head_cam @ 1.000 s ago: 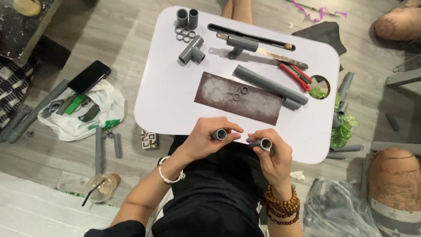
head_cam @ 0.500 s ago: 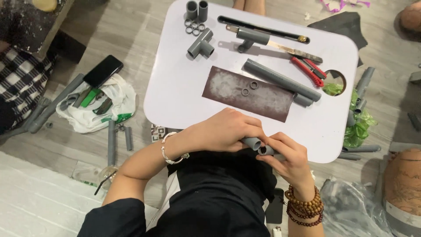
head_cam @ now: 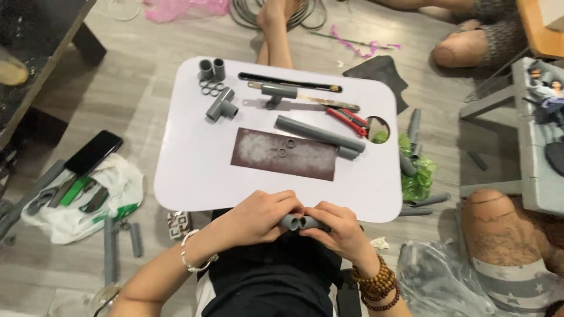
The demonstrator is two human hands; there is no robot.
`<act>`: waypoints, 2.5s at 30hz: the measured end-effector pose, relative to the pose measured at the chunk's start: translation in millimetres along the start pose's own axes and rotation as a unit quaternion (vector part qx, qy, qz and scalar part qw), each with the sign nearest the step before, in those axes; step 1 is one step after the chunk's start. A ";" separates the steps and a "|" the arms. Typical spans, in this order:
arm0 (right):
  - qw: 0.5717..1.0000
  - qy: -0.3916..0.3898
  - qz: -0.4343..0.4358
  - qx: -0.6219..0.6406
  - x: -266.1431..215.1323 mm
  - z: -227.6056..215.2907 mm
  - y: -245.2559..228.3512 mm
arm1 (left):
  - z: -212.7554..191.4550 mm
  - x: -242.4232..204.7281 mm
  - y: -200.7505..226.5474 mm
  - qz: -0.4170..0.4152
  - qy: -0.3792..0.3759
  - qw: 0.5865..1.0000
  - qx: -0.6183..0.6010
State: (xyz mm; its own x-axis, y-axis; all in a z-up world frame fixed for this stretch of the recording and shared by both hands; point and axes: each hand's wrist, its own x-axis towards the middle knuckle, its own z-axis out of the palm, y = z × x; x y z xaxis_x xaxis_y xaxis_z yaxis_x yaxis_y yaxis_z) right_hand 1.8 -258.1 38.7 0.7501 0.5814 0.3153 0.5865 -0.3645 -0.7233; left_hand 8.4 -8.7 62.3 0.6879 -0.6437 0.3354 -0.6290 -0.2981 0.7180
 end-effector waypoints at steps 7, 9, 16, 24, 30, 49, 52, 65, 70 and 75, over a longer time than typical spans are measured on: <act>0.998 0.047 -0.047 -0.004 2.1 15.8 -0.8 | 19.5 -11.5 0.8 -0.138 0.098 0.966 -0.197; 0.997 0.057 -0.048 -0.007 -0.9 23.2 0.9 | 28.3 -16.4 -1.5 -0.163 0.112 0.952 -0.233; 0.990 0.143 0.006 -0.005 -4.5 42.1 3.8 | 35.9 -15.9 -6.4 -0.166 0.152 0.959 -0.174; 0.991 0.129 -0.015 -0.013 -2.6 38.8 8.9 | 31.1 -14.6 -9.8 -0.190 0.149 0.942 -0.233; 0.996 0.079 -0.041 0.001 -5.6 34.3 9.6 | 22.2 -18.8 -8.6 -0.223 0.078 0.949 -0.209; 0.988 0.119 -0.087 -0.035 -13.0 57.0 2.6 | 39.7 -41.5 7.9 -0.252 0.122 0.906 -0.318; 0.991 0.114 -0.069 -0.014 -16.6 64.3 3.3 | 42.9 -48.0 5.4 -0.257 0.129 0.893 -0.346; 0.988 0.145 -0.052 -0.013 16.1 104.6 -26.0 | 43.5 -86.3 2.5 -0.274 0.268 0.864 -0.327; 0.970 0.239 -0.027 -0.007 20.3 86.4 -7.3 | 17.0 -98.2 -3.0 -0.234 0.304 0.884 -0.268; 0.952 0.289 -0.067 0.082 15.7 77.9 14.3 | -22.2 -124.4 -8.1 -0.284 0.270 0.915 -0.097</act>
State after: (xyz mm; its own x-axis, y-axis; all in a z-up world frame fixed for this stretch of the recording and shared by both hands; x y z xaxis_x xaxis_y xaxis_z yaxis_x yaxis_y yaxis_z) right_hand -1.9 -197.6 -14.6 0.7429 0.1002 0.6619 0.6682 -0.1703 -0.7242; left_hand -64.0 89.5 28.4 0.9954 0.0343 0.0900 -0.0748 -0.3128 0.9469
